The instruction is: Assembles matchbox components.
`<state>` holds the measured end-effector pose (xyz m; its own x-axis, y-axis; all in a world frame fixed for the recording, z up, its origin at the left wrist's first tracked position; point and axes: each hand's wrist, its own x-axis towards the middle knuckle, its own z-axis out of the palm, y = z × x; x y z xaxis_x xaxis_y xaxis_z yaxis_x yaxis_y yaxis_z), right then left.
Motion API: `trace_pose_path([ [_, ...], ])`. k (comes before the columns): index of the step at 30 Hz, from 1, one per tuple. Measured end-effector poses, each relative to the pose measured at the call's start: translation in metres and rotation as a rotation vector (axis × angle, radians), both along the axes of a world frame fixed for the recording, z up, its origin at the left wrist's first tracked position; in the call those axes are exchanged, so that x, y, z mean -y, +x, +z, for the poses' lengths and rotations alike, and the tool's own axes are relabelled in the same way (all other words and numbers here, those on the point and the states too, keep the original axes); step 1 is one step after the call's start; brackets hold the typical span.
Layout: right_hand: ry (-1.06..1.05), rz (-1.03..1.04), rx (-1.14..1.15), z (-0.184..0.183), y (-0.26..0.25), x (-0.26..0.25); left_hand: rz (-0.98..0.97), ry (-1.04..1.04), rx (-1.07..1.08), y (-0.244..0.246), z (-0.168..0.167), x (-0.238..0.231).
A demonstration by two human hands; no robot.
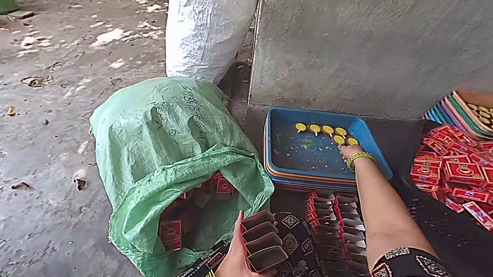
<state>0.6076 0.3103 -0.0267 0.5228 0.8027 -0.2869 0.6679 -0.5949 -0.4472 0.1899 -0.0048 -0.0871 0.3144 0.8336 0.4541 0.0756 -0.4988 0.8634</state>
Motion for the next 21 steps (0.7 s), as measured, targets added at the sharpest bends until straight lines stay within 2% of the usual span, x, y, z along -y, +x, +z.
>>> trace_pose_path([
  [7, 0.119, -0.159, 0.033, -0.02, 0.002, -0.039, -0.012, 0.01, -0.018, -0.001, -0.008, -0.009],
  [11, 0.294, -0.258, -0.112, -0.004, -0.017, -0.021, -0.04, -0.036, 0.034, -0.001, -0.008, -0.009],
  [14, 0.384, 0.004, 0.119, 0.035, -0.046, 0.022, -0.036, -0.045, 0.013, -0.002, -0.008, -0.007],
  [16, 0.567, 0.244, 0.165, 0.052, -0.073, 0.063, -0.023, -0.02, -0.009, -0.002, -0.008, -0.007],
  [18, 0.798, 0.533, 0.05, 0.061, -0.096, 0.108, -0.022, -0.027, -0.005, -0.003, -0.007, -0.006],
  [21, 1.012, 0.926, -0.342, 0.078, -0.138, 0.178, -0.03, -0.07, -0.001, -0.002, -0.004, -0.003],
])
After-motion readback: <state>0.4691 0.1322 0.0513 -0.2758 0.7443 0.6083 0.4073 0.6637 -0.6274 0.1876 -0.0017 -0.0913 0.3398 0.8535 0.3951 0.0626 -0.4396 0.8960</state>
